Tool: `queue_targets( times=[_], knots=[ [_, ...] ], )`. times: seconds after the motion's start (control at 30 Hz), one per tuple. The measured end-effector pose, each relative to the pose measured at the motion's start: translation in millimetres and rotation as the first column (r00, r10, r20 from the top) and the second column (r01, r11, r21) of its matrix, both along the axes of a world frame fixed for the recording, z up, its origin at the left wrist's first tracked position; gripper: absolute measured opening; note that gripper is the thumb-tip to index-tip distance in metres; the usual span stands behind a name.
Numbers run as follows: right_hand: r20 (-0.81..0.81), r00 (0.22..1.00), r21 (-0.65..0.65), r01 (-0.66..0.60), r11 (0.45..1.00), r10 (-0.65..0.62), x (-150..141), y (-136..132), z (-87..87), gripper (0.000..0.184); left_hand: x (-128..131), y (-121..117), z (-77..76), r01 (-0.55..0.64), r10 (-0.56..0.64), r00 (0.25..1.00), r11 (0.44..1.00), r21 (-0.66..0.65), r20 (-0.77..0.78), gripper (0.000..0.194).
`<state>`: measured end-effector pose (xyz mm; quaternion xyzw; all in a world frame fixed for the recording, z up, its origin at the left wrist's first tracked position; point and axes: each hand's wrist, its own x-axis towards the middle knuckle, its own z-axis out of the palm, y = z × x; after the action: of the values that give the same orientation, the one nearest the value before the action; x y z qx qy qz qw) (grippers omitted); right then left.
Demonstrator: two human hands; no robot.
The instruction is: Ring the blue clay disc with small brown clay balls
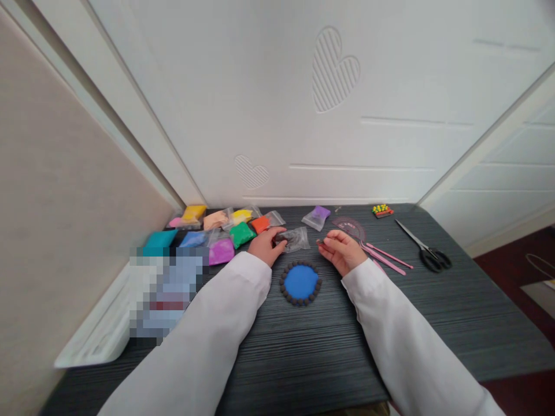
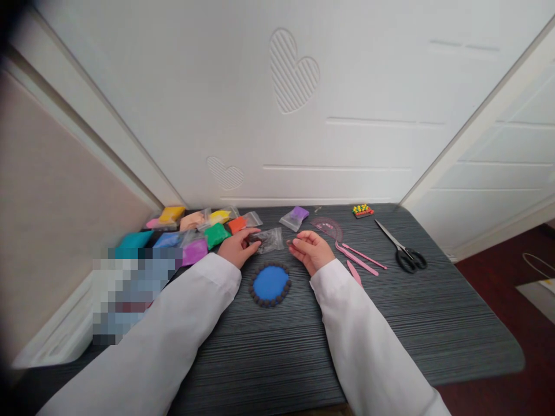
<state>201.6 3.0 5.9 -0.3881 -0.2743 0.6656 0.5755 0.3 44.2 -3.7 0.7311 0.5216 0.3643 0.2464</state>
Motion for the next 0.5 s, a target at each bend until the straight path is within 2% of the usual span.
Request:
queue_targets(
  times=[0.3, 0.5],
  knots=[
    [0.033, 0.999, -0.019, 0.025, 1.0, -0.025, -1.1, 2.9, -5.3, 0.017, -1.2, 6.2, -4.4, 0.051, -0.037, 0.984, 0.996, 0.074, -0.174, 0.031],
    [0.019, 1.0, -0.041, -0.015, 0.999, 0.016, -3.7, 1.5, -3.0, 0.021, -2.2, 5.6, -6.4, 0.032, -0.011, 0.978, 0.995, 0.099, -0.209, 0.029]
  ],
)
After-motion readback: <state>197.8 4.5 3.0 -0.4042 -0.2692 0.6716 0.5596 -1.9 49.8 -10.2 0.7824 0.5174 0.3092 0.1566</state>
